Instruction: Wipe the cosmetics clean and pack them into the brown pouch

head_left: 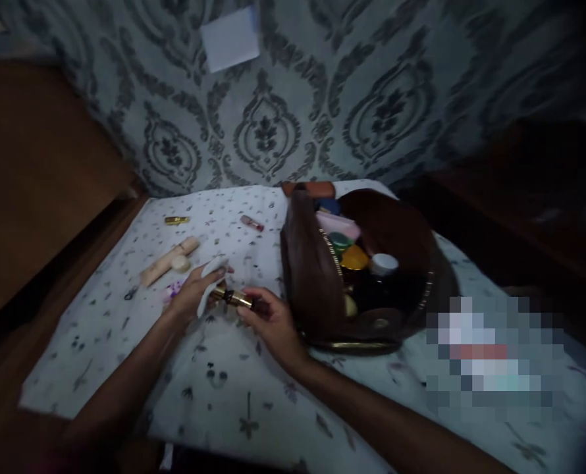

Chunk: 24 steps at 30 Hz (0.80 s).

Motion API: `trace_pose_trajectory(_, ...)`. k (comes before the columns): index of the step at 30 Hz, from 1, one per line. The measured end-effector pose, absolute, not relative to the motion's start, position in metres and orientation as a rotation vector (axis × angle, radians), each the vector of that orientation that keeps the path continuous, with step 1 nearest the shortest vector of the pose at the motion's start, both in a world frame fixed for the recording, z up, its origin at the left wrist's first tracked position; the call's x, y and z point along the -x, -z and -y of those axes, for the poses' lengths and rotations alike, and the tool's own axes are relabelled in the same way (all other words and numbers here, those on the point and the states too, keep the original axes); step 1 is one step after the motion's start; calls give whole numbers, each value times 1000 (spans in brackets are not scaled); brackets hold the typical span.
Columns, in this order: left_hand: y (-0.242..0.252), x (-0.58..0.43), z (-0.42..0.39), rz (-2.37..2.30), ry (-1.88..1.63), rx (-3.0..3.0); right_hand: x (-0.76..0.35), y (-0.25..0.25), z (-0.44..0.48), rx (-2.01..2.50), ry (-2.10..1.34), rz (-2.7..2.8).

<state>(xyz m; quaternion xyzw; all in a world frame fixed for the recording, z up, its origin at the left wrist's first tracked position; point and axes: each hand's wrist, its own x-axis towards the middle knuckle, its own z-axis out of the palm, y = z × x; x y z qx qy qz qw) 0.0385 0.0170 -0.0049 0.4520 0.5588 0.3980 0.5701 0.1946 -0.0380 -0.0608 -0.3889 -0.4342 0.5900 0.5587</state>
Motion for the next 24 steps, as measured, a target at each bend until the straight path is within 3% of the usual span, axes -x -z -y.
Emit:
trace_pose_trajectory(11,29,-53,-4,-1169,-958,-1067,-189,57,40,942,-1313,1252)
trace_pose_trajectory(19,0,-19,-11,-990,-907,-1778,-193,52,43,960,-1425,1146)
trace_pose_trajectory(24,-6,-8,-18,-947,-756,-1906,-193,54,43,1008,-1424,1072)
